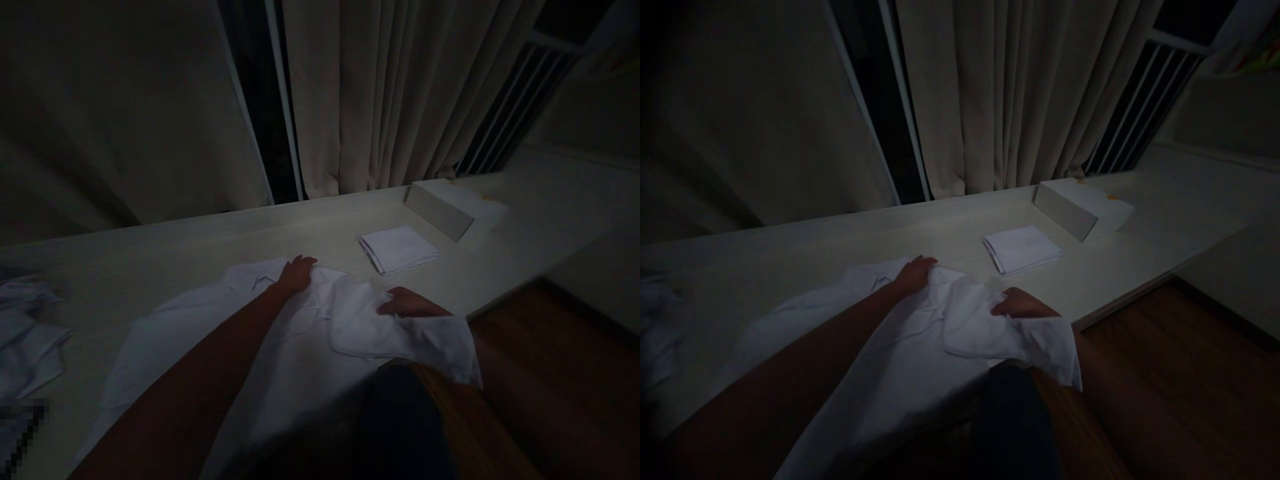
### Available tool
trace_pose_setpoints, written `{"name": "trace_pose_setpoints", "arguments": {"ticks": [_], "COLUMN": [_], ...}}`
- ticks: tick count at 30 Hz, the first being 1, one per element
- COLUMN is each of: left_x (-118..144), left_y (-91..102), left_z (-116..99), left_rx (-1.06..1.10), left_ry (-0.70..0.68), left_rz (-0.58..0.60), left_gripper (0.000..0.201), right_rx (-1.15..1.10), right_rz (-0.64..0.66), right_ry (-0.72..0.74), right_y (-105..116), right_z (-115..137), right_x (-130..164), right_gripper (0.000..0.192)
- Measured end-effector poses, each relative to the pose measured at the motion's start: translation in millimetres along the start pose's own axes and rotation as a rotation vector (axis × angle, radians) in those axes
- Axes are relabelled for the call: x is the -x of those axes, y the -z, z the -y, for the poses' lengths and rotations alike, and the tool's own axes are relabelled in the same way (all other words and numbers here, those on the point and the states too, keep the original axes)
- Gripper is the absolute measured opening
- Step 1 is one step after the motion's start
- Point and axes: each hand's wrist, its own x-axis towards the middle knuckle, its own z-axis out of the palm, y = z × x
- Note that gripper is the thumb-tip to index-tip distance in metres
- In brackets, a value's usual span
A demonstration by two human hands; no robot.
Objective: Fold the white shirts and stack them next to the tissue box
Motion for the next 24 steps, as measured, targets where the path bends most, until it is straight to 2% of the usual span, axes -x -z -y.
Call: {"name": "trace_pose_setpoints", "arguments": {"ticks": [2,6,9,12,15,18,22,24], "left_x": [-17,-46,-59,-64,-65,-67,-77,-83], "left_y": [-6.2,-3.4,12.2,29.4,42.8,53.5,63.7,63.1], "left_z": [6,14,19,20,16,11,8,8], "left_rx": [-0.115,-0.250,-0.247,-0.176,-0.095,-0.041,-0.074,-0.111], "left_ry": [-0.024,-0.028,-0.041,-0.086,-0.108,-0.091,-0.068,-0.056], "left_rz": [0.042,0.120,0.175,0.241,0.302,0.346,0.311,0.226], "left_gripper": [0.051,0.034,0.025,0.023,0.028,0.037,0.031,0.028], "right_rx": [-0.111,-0.319,-0.320,-0.177,-0.029,-0.021,-0.067,0.055], "right_rz": [0.143,0.145,0.071,-0.012,-0.045,-0.077,-0.129,-0.279], "right_ry": [-0.040,-0.106,-0.140,-0.106,-0.017,-0.009,-0.055,-0.035], "right_y": [0,23,52,72,79,82,91,98], "right_z": [-9,-34,-46,-48,-42,-34,-30,-33], "right_x": [-4,-3,0,2,4,7,17,19], "right_gripper": [0.023,0.027,0.026,0.024,0.023,0.025,0.031,0.033]}}
